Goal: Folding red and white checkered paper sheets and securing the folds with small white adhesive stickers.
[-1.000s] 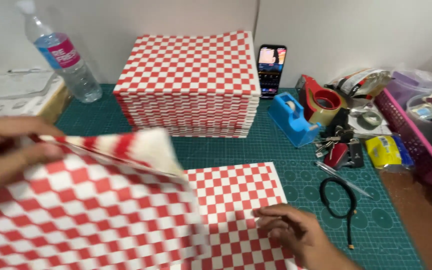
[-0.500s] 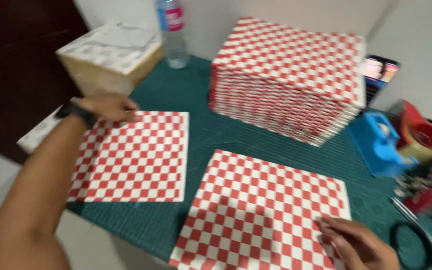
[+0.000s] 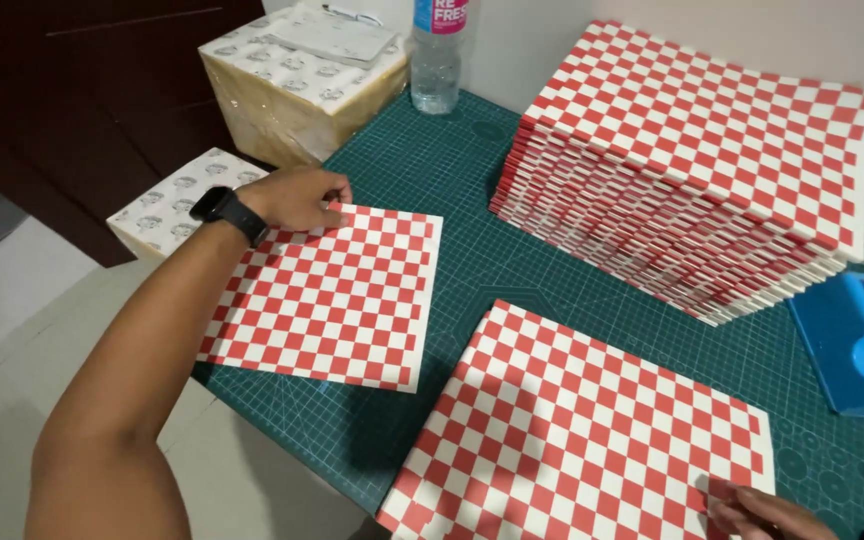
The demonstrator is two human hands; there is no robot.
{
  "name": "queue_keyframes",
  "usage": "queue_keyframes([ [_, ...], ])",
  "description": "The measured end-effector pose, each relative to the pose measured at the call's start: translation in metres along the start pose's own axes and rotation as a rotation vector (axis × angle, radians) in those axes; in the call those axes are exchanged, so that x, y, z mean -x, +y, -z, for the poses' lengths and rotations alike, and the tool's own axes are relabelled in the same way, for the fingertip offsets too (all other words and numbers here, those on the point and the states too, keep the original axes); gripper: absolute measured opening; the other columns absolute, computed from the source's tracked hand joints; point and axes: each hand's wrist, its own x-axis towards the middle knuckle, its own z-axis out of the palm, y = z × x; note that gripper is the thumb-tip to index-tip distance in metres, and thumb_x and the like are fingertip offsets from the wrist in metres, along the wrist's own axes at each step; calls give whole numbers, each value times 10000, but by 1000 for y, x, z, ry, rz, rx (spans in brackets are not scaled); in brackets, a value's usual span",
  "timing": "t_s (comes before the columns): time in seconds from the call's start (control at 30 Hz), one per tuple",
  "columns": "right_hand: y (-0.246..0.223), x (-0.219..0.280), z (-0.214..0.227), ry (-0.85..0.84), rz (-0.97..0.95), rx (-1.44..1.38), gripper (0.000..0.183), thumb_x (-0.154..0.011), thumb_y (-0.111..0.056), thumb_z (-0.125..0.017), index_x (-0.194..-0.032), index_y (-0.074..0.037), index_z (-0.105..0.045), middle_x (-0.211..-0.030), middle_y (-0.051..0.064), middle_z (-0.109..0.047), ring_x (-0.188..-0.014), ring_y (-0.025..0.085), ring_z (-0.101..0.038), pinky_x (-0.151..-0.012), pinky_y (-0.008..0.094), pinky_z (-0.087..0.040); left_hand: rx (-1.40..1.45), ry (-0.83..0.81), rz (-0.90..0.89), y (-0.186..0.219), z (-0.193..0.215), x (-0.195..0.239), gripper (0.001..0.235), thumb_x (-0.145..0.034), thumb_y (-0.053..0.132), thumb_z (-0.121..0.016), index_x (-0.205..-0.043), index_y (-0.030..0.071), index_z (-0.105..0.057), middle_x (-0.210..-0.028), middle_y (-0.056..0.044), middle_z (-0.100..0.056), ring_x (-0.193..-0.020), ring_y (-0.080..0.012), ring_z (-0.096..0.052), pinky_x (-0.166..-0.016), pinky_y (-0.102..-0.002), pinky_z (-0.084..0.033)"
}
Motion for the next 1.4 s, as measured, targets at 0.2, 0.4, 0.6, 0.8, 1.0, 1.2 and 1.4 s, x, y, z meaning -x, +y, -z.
queue_keyframes([
  [0.2, -48, 86, -30, 176, 268, -87, 479, -887, 56, -619, -1366, 57, -645, -1334, 222, -756, -1211, 348, -745, -1074, 442, -570, 8, 55, 28, 16, 7, 9, 375, -919, 366, -650, -1240, 175, -680, -1174, -23, -726, -1020, -208, -670, -849, -378, -522],
  [0.4, -107, 147, -75, 541, 627, -210, 207, -962, 65, -619, -1141, 135, -699, -1074, 242, -755, -980, 252, -720, -944, 305, -526, -100, 378, -289, 64, -3, 10, 190, -996, 246, -595, -1119, 144, -697, -1100, -75, -693, -1052, -284, -657, -859, -485, -506],
  [0.6, -80, 111, -43, 576, 993, 45, 189, -940, -21, -657, -1112, 46, -697, -1166, 195, -726, -1102, 255, -714, -1001, 332, -570, -374, 798, -896, 203, -44, 14, 75, -881, 181, -661, -939, 226, -679, -888, 12, -676, -838, -245, -656, -731, -433, -443],
  [0.8, -83, 108, -36, 695, 983, 165, 157, -941, -43, -693, -1089, 7, -711, -1128, 165, -741, -1082, 257, -728, -993, 336, -566, -231, 680, -1162, 319, -107, 18, 42, -925, 177, -625, -940, 140, -613, -857, -61, -618, -759, -275, -573, -695, -425, -406],
  [1.0, -79, 104, -28, 589, 695, 112, 357, -919, -197, -696, -1245, -54, -671, -1286, 104, -722, -1141, 217, -713, -991, 327, -574, -14, 135, -896, 352, -143, -14, 413, -994, 396, -562, -1232, 62, -598, -1186, -141, -632, -1066, -349, -580, -896, -524, -431],
  [1.2, -81, 105, -22, 500, 701, 66, 357, -942, -128, -666, -1283, -28, -634, -1327, 134, -685, -1187, 234, -697, -1001, 327, -599, 100, 29, -920, 344, -141, 5, 303, -946, 346, -646, -1158, 130, -636, -1106, -54, -667, -989, -306, -623, -849, -496, -459],
  [1.4, -72, 101, -25, 456, 679, 88, 368, -929, -163, -697, -1275, -53, -635, -1270, 102, -711, -1133, 216, -714, -962, 318, -609, 162, -7, -970, 332, -141, 17, 471, -982, 336, -614, -1368, 67, -587, -1110, -74, -646, -881, -285, -629, -784, -474, -486],
])
